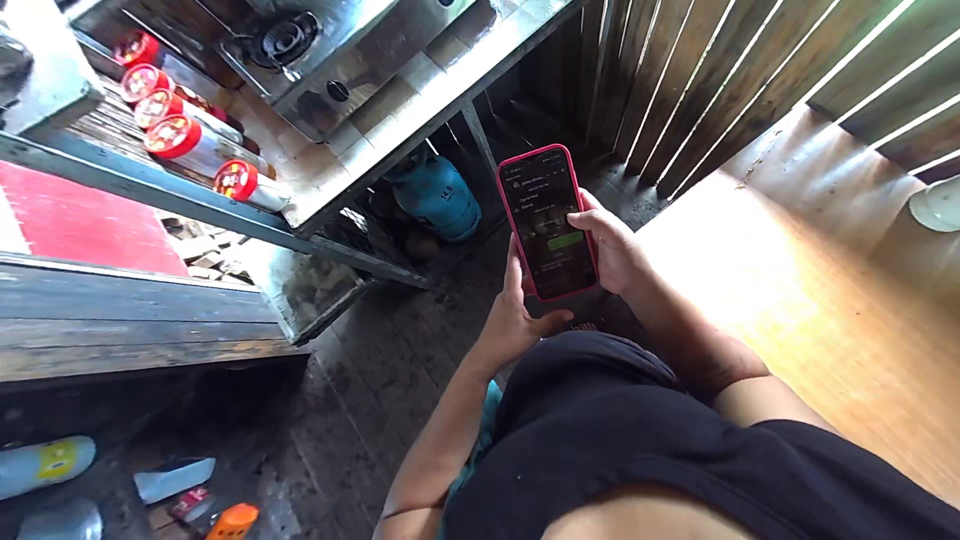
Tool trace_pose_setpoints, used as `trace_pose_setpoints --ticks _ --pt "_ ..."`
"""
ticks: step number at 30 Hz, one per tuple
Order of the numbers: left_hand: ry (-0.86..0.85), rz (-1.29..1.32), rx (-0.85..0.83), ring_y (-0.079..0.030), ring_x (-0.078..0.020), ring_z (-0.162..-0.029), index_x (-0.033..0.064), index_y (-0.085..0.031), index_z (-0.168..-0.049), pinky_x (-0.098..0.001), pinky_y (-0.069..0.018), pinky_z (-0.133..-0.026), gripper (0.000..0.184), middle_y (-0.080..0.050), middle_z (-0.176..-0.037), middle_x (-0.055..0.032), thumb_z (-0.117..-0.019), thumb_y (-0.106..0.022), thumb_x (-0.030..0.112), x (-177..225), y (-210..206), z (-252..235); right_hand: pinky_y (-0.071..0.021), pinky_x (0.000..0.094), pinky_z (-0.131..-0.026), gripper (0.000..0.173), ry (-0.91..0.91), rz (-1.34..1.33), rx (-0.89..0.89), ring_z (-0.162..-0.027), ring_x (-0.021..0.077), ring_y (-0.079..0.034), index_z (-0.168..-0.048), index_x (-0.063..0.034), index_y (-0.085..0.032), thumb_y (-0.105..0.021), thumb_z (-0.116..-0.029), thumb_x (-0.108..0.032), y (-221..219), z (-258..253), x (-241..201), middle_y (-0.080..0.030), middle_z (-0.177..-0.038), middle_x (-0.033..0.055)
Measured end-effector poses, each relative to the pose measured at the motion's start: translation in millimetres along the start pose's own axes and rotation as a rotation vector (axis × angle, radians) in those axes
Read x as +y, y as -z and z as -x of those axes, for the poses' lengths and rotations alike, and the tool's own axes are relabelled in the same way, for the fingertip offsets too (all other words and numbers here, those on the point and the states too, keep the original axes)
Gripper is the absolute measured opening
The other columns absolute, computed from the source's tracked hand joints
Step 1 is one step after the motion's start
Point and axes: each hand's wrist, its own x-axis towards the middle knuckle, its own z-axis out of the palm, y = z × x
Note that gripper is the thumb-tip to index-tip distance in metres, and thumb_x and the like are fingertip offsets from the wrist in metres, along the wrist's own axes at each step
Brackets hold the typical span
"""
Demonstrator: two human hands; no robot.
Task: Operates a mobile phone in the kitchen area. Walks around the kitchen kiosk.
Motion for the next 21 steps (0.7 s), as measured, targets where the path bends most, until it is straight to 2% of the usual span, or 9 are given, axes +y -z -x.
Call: trace_pose_setpoints --ticks 4,6,9,12,14,16,18,21 --pt "-0.059 0.200 0.084 -0.060 -0.0118 -0.127 0.0075 -0.005 -0.163 -0.0313 -0.0546 -0.105 0.112 -0.054 -0.146 -0.0099 -0.0825 -0.083 0.010 -3 -8 -1 -0.0604 0.0401 -0.088 0.051 0.006 -0.009 -0.002 -0.104 0.0187 -0.069 -0.150 -0.0173 -0.036 -0.044 -0.0990 -0.019 -4 -1 7 -0.066 -0.121 0.0079" --pt "-0.079 0.268 0.088 -0.061 -0.0134 -0.126 0.0053 -0.005 -0.162 -0.0330 -0.0548 -0.105 0.108 -0.054 -0.146 -0.0104 -0.0842 -0.080 0.007 -6 -11 1 -0.0605 0.0386 -0.088 0.055 0.024 0.048 -0.018 -0.105 0.0168 -0.069 -0.152 -0.0174 -0.033 -0.045 -0.0988 -0.018 -4 1 8 -0.065 -0.123 0.0065" --pt "-0.109 0.300 0.118 -0.064 -0.0147 -0.120 0.0053 -0.006 -0.161 -0.0349 -0.0572 -0.101 0.102 -0.058 -0.140 -0.0100 -0.0860 -0.076 0.004 -7 -16 4 -0.0571 0.0326 -0.096 0.077 0.085 0.279 -0.175 -0.116 0.0096 -0.063 -0.160 -0.0146 -0.015 -0.057 -0.0964 -0.018 3 13 1 -0.056 -0.139 0.0037" --pt "-0.096 0.287 0.156 -0.066 -0.0136 -0.117 0.0081 -0.008 -0.161 -0.0343 -0.0588 -0.098 0.104 -0.060 -0.137 -0.0078 -0.0839 -0.077 -0.001 -3 -20 6 -0.0552 0.0294 -0.101 0.095 0.094 0.379 -0.306 -0.122 0.0092 -0.061 -0.161 -0.0093 -0.004 -0.065 -0.0885 -0.003 12 23 -5 -0.052 -0.145 0.0069" --pt "-0.137 0.314 0.135 -0.064 -0.0159 -0.120 0.0092 -0.008 -0.161 -0.0368 -0.0585 -0.099 0.103 -0.058 -0.140 -0.0082 -0.0854 -0.077 0.002 -5 -22 6 -0.0576 0.0300 -0.098 0.102 0.071 0.375 -0.299 -0.119 0.0114 -0.063 -0.162 -0.0128 -0.001 -0.062 -0.0830 0.005 16 28 -3 -0.053 -0.145 0.0071" --pt "-0.179 0.313 0.122 -0.062 -0.0177 -0.125 0.0084 -0.008 -0.162 -0.0386 -0.0569 -0.102 0.102 -0.054 -0.145 -0.0098 -0.0868 -0.077 0.004 -9 -24 5 -0.0602 0.0316 -0.091 0.108 0.060 0.384 -0.256 -0.114 0.0136 -0.066 -0.163 -0.0192 -0.001 -0.063 -0.0798 0.008 19 31 1 -0.055 -0.143 0.0067" --pt "-0.188 0.279 0.133 -0.061 -0.0173 -0.126 0.0077 -0.008 -0.162 -0.0381 -0.0561 -0.103 0.102 -0.053 -0.146 -0.0107 -0.0873 -0.077 0.005 -11 -26 6 -0.0614 0.0324 -0.089 0.109 0.081 0.421 -0.238 -0.113 0.0150 -0.067 -0.163 -0.0182 -0.001 -0.064 -0.0788 0.010 19 31 4 -0.056 -0.142 0.0077" --pt "-0.210 0.214 0.160 -0.061 -0.0170 -0.127 0.0050 -0.008 -0.162 -0.0379 -0.0554 -0.104 0.102 -0.054 -0.145 -0.0125 -0.0872 -0.078 0.005 -11 -28 7 -0.0611 0.0322 -0.092 0.111 0.117 0.484 -0.210 -0.115 0.0150 -0.067 -0.162 -0.0153 -0.002 -0.067 -0.0776 0.015 14 31 5 -0.055 -0.142 0.0085"
